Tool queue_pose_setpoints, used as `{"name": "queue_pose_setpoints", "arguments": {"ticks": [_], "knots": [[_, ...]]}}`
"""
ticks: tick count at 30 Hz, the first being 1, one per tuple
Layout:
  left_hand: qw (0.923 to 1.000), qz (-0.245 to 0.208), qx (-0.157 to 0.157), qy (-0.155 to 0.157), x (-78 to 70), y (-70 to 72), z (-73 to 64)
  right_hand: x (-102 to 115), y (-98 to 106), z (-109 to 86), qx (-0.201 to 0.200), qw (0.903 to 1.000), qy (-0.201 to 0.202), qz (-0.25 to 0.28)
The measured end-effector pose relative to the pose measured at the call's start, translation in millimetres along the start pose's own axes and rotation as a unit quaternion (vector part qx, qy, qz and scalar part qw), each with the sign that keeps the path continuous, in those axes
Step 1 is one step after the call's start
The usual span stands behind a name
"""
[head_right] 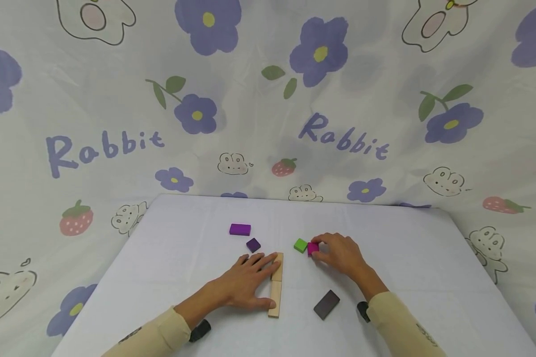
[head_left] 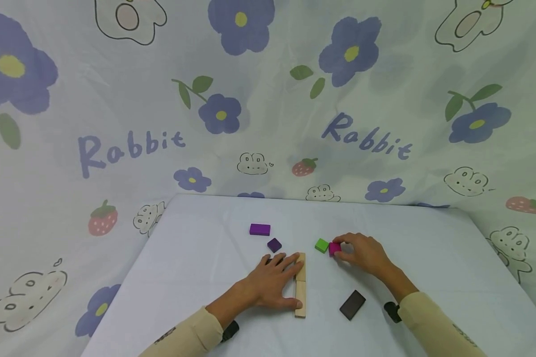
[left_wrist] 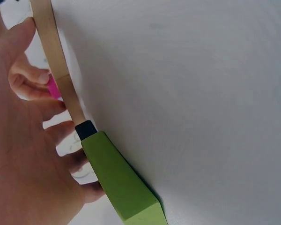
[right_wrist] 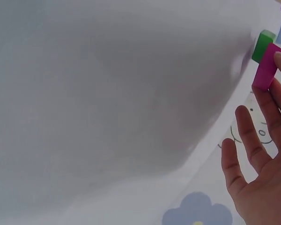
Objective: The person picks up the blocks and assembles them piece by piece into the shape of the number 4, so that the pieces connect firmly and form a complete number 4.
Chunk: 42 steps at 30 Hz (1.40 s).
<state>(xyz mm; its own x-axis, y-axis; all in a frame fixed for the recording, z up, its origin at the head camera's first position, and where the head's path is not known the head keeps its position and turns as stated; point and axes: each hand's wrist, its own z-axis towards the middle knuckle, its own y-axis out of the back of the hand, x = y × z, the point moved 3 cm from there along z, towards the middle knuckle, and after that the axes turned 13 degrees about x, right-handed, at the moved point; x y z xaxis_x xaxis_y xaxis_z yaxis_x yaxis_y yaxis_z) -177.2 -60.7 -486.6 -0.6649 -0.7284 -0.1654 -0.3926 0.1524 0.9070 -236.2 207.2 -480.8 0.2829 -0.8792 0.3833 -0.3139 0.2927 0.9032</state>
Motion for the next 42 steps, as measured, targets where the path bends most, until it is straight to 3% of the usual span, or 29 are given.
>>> {"name": "queue_pose_setpoints", "arguments": {"ticks": [16, 42], "knots": [[1.0, 0.002, 0.0, -0.003, 0.6, 0.3, -0.4, 7.6, 11.1, 1.9, 0.004, 0.9999, -0.008, 0.012], [0.9999, 0.009, 0.009, 0.009, 0.1, 0.0, 1.4, 31.1, 10.6, 17.5, -0.007, 0.9993, 0.037, -0.003]]}}
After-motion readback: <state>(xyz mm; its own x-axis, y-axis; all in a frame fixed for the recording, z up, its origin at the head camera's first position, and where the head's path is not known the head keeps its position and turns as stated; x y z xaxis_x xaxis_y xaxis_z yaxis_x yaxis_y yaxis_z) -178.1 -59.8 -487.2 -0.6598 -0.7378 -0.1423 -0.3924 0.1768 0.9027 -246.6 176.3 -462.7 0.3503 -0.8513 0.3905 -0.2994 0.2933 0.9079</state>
